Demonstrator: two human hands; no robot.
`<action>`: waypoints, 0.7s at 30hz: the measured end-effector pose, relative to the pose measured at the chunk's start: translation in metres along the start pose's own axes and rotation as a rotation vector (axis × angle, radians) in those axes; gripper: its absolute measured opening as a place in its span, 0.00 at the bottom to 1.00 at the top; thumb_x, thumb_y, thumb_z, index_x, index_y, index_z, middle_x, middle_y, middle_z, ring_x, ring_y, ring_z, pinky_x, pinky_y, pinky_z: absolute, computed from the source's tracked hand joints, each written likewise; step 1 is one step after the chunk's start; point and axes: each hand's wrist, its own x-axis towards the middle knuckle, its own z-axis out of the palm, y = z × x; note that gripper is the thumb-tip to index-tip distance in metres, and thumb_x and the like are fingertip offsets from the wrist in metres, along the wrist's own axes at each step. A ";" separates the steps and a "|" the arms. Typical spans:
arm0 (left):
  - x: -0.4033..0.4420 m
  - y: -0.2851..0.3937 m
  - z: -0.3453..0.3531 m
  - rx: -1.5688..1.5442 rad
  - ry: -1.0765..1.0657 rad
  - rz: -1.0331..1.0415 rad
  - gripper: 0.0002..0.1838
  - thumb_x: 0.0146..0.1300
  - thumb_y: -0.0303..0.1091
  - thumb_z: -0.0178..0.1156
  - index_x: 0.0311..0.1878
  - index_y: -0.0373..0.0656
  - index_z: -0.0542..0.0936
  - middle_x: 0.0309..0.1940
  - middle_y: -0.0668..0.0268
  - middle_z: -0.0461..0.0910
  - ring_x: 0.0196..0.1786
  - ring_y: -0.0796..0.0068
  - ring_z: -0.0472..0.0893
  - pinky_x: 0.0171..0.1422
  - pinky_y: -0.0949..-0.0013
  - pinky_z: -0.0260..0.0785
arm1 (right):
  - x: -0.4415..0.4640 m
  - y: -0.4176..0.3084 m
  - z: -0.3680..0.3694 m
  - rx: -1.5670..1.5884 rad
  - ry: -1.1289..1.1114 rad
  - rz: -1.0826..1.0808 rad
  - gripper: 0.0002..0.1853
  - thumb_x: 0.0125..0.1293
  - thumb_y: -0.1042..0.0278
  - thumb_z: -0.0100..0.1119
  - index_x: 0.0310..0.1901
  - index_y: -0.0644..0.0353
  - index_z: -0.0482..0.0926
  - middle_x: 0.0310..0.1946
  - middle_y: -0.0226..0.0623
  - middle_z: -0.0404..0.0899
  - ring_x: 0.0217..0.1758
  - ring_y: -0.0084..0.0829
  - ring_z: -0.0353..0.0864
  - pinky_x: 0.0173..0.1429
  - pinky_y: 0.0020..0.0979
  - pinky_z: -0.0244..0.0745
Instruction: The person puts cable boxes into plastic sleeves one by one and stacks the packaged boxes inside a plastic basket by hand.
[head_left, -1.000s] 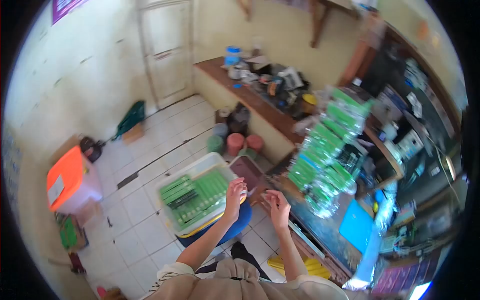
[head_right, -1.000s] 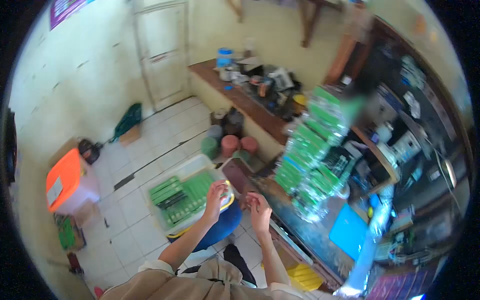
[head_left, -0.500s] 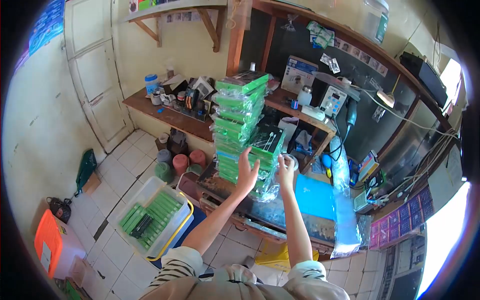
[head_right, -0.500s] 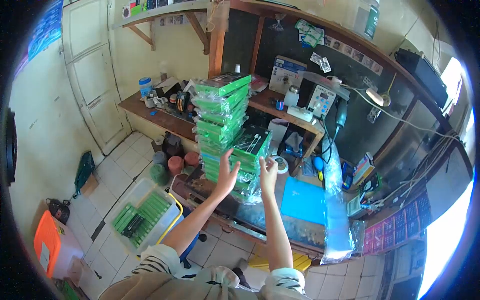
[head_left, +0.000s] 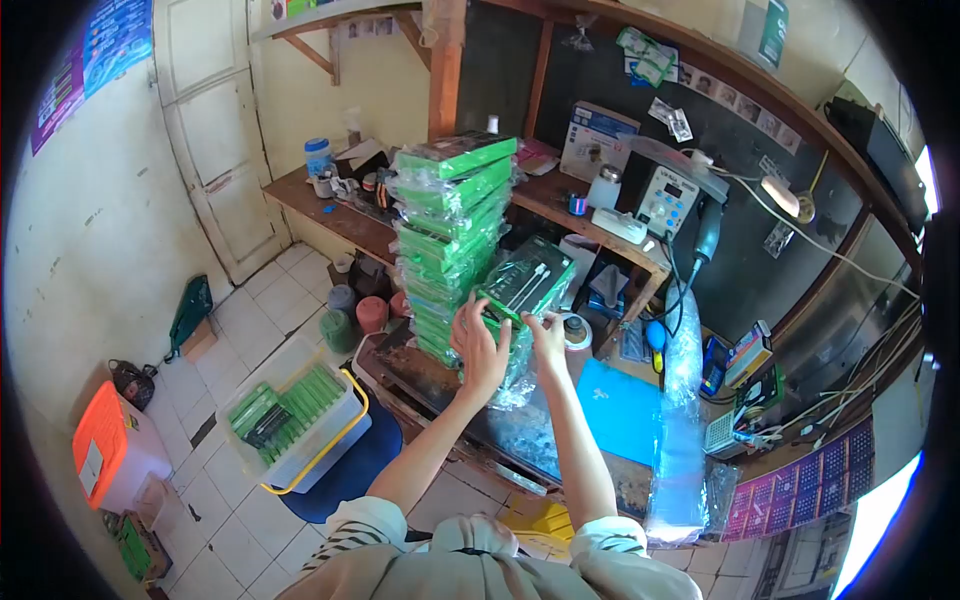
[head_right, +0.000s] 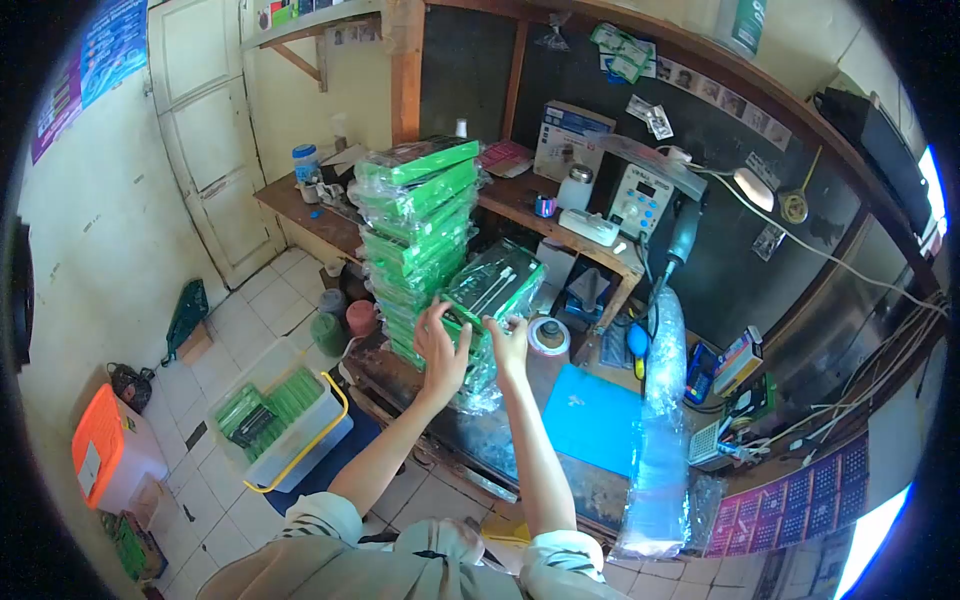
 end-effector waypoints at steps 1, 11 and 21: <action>0.002 0.004 0.003 -0.002 -0.002 0.003 0.26 0.57 0.37 0.56 0.58 0.43 0.60 0.59 0.54 0.62 0.62 0.54 0.56 0.63 0.49 0.42 | -0.003 0.001 0.001 0.012 0.029 -0.052 0.30 0.48 0.58 0.65 0.48 0.68 0.66 0.42 0.43 0.71 0.47 0.32 0.69 0.52 0.30 0.63; 0.009 0.023 0.000 -0.347 -0.059 -0.042 0.26 0.57 0.31 0.57 0.58 0.41 0.61 0.47 0.58 0.71 0.54 0.60 0.62 0.59 0.59 0.50 | -0.036 -0.026 -0.039 0.129 -0.121 -0.440 0.28 0.57 0.73 0.54 0.59 0.64 0.58 0.51 0.41 0.67 0.55 0.30 0.66 0.60 0.30 0.58; -0.009 0.041 0.000 -0.581 -0.227 0.074 0.21 0.60 0.28 0.53 0.57 0.39 0.65 0.44 0.59 0.71 0.49 0.65 0.70 0.57 0.64 0.58 | -0.070 -0.030 -0.084 0.215 -0.022 -0.395 0.23 0.60 0.68 0.55 0.57 0.57 0.62 0.49 0.31 0.66 0.50 0.22 0.65 0.53 0.24 0.61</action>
